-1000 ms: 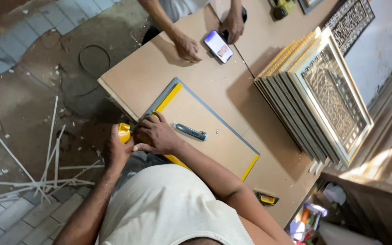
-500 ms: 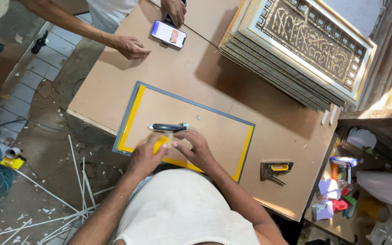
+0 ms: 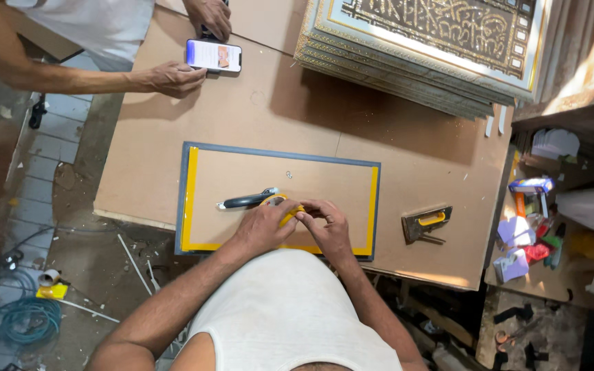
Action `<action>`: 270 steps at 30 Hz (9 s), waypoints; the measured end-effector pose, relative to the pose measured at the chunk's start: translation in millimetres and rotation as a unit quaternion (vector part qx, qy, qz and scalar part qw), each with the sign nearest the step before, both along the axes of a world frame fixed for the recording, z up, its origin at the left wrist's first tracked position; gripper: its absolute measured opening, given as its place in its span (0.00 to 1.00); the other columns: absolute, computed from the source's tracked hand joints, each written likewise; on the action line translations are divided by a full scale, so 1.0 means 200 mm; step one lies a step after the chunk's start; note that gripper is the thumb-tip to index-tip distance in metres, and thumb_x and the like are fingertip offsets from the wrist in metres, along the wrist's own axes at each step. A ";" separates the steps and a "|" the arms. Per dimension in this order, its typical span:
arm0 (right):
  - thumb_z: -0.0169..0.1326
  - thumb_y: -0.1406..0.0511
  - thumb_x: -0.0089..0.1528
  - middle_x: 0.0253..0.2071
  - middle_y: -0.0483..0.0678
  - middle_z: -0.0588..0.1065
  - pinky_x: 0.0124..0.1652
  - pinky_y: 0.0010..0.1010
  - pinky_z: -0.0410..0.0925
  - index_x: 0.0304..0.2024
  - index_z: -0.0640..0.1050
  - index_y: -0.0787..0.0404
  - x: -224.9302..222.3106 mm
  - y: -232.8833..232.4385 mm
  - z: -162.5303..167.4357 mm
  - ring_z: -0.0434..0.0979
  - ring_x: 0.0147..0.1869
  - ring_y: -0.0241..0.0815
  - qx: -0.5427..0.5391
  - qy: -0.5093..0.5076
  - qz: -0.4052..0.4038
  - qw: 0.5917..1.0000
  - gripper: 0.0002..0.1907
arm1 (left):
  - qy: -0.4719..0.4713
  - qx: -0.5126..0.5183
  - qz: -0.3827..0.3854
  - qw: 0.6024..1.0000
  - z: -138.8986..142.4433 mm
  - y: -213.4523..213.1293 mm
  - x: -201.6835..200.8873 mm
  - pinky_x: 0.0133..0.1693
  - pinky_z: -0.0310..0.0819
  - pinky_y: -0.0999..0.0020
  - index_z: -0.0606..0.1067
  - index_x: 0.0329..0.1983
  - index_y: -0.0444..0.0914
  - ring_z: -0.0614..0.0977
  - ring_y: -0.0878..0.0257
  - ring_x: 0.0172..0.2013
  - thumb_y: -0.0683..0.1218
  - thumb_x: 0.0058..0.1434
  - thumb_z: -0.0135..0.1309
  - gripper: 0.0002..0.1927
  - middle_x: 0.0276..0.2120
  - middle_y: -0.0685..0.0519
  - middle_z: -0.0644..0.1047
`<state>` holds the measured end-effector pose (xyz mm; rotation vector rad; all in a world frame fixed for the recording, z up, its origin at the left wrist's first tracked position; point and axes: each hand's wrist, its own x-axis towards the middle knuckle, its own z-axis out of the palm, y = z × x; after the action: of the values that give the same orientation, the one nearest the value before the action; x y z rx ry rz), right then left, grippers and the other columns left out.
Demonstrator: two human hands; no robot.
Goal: The person applies yellow masking tape to the edges of a rectangular board, then places white plastic corner pieces onto the taped corners. They repeat this process for a second board, using a utility knife to trim tape and a stapler to secure the corners.
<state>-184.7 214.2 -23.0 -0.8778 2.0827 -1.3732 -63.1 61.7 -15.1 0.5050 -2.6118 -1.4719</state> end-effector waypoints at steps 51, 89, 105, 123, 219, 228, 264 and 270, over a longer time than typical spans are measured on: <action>0.65 0.65 0.59 0.38 0.49 0.80 0.42 0.29 0.72 0.38 0.84 0.63 -0.85 0.22 -0.54 0.78 0.39 0.38 0.105 0.111 -0.385 0.910 0.08 | -0.426 -0.262 -0.086 0.861 -0.37 -0.91 -0.42 0.47 0.78 0.54 0.84 0.51 0.51 0.84 0.51 0.48 0.54 0.64 0.58 0.14 0.44 0.50 0.85; 0.49 0.39 0.63 0.77 0.66 0.45 0.74 0.51 0.37 0.74 0.48 0.72 -0.21 -0.32 -0.46 0.39 0.82 0.61 0.316 0.296 0.019 0.901 0.55 | -0.386 -0.265 -0.117 0.876 -0.21 -0.94 -0.47 0.41 0.82 0.52 0.84 0.40 0.41 0.86 0.47 0.40 0.45 0.55 0.60 0.10 0.37 0.45 0.84; 0.47 0.40 0.69 0.80 0.65 0.46 0.76 0.56 0.42 0.77 0.50 0.70 -0.40 -0.25 -0.42 0.42 0.84 0.64 0.350 0.342 -0.196 0.850 0.51 | -0.313 -0.276 -0.183 0.890 -0.23 -1.05 -0.38 0.37 0.83 0.55 0.84 0.37 0.42 0.87 0.51 0.37 0.44 0.57 0.59 0.07 0.34 0.48 0.84; 0.39 0.36 0.70 0.81 0.63 0.46 0.78 0.55 0.42 0.78 0.50 0.67 -0.37 -0.24 -0.52 0.42 0.85 0.62 0.350 0.335 -0.196 0.852 0.51 | -0.391 -0.008 -0.252 0.885 -0.22 -1.72 -0.06 0.32 0.75 0.58 0.80 0.53 0.42 0.82 0.57 0.26 0.59 0.61 0.58 0.24 0.28 0.45 0.82; 0.57 0.64 0.57 0.39 0.57 0.79 0.40 0.49 0.73 0.59 0.73 0.64 0.78 -1.20 -0.26 0.81 0.41 0.59 0.220 0.153 -0.011 0.963 0.27 | -0.382 -0.212 -0.181 0.881 -0.41 -1.56 0.03 0.50 0.78 0.52 0.84 0.46 0.42 0.84 0.47 0.45 0.55 0.58 0.61 0.18 0.42 0.43 0.83; 0.66 0.52 0.60 0.39 0.52 0.75 0.44 0.45 0.69 0.51 0.77 0.60 0.63 -0.82 -0.19 0.77 0.43 0.52 0.334 0.284 -0.054 0.897 0.25 | -0.147 -0.105 0.030 0.983 -0.43 -1.67 0.34 0.36 0.76 0.55 0.84 0.41 0.40 0.81 0.50 0.35 0.51 0.59 0.62 0.12 0.34 0.44 0.78; 0.62 0.68 0.62 0.41 0.50 0.79 0.49 0.41 0.70 0.40 0.82 0.59 -0.80 0.06 -0.31 0.76 0.49 0.53 0.195 0.343 -0.003 0.919 0.04 | -0.078 -0.216 0.168 0.959 -0.39 -0.92 0.21 0.47 0.68 0.49 0.72 0.52 0.41 0.81 0.45 0.40 0.54 0.52 0.72 0.29 0.37 0.45 0.80; 0.60 0.65 0.63 0.39 0.48 0.78 0.49 0.45 0.68 0.37 0.82 0.58 -0.83 0.09 -0.31 0.75 0.48 0.51 0.217 0.332 0.001 0.918 0.03 | -0.095 -0.191 0.162 0.963 -0.35 -0.92 0.18 0.48 0.68 0.47 0.71 0.50 0.41 0.82 0.45 0.41 0.53 0.53 0.71 0.27 0.37 0.46 0.82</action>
<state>-351.4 231.9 -85.3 -1.2549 2.7264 -0.5777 -27.5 -122.0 -84.3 1.0042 -2.6874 -0.8320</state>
